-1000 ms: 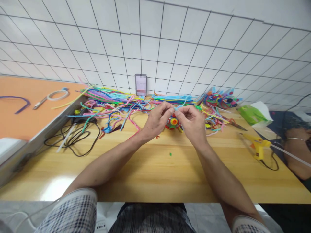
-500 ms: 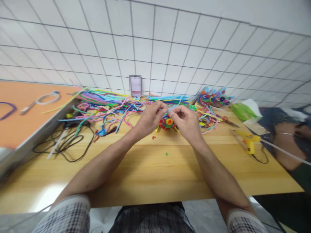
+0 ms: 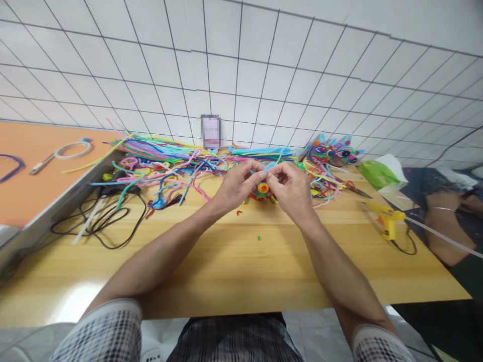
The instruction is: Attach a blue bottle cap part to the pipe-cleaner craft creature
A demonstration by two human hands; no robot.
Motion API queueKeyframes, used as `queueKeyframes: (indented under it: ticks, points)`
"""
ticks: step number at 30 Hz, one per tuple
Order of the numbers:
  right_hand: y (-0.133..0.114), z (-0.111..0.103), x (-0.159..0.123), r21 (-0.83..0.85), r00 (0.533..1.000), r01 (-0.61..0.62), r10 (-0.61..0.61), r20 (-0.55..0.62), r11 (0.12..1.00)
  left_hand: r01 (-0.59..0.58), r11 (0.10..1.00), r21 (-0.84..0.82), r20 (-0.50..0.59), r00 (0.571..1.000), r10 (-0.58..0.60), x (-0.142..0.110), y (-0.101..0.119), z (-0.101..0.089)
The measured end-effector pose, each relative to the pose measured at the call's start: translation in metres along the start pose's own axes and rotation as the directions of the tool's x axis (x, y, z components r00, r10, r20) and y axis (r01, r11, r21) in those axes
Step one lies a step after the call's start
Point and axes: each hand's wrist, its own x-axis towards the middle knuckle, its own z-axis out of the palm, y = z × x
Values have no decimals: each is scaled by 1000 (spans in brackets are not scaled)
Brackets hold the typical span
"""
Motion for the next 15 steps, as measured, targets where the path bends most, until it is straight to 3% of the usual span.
queueKeyframes:
  ticks: [3, 6, 11, 15]
  points:
    - [-3, -9, 3, -84, 995, 93, -89, 46, 992, -179, 950, 257, 58, 984, 169, 5, 7, -14]
    - [-6, -11, 3, -50, 996, 81, -79, 48, 995, -221, 921, 320, 17, 974, 228, 4, 12, -15]
    - [-6, -1, -3, 143, 998, -63, 62, 12, 988, -85, 993, 78, -154, 983, 96, -6, 9, 4]
    - [-4, 11, -7, 205, 993, -111, 116, -11, 972, -16, 995, -99, -282, 959, -12, -11, 5, 16]
